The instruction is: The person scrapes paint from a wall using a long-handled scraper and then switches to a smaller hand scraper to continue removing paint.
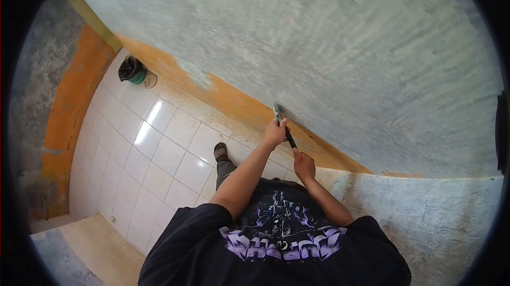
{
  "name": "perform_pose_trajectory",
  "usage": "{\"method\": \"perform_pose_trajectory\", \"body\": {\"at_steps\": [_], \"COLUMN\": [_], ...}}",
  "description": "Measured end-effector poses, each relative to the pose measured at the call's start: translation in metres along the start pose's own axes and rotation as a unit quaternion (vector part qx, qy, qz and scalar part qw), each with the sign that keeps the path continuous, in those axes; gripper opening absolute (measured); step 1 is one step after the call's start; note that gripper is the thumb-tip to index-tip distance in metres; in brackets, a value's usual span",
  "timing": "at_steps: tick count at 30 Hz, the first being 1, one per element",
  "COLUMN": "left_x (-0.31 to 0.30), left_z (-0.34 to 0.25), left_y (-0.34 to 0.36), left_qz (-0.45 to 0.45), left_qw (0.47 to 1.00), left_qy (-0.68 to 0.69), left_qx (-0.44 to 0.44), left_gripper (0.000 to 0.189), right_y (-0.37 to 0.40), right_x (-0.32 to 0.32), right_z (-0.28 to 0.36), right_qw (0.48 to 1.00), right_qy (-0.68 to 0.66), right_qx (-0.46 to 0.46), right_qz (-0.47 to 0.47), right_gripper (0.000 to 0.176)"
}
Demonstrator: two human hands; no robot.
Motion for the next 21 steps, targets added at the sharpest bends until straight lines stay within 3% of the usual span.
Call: {"method": "perform_pose_trajectory", "body": {"at_steps": [5,14,21], "left_x": [-0.004,0.109,0.111], "left_z": [-0.003,0.033,0.041], "left_y": [-0.005,0.049,0.049], "left_qz": [0.062,0.200,0.121], "left_qw": [0.998,0.979,0.992], "left_qy": [0.018,0.008,-0.035], "left_qx": [-0.020,-0.022,0.011], "left_gripper": [0.036,0.034,0.034], "right_y": [0.002,0.047,0.051], "right_x": [0.000,-0.046,-0.051], "right_z": [0.001,-0.110,-0.104], "right_qw": [1.000,0.994,0.992], "right_qy": [-0.018,-0.045,-0.007], "right_qx": [-0.012,0.058,0.064], "right_qz": [-0.011,-0.078,-0.111], "right_gripper": [0.062,0.060,0.059]}}
Point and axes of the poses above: each hand's wrist, its own y-axis away from the middle knuckle, its own x-axis out of the palm, z = x × y, the point moved 6 cm from there along -y, towards the middle knuckle, and after that the axes turned 9 degrees about x, right-handed, at the moved point
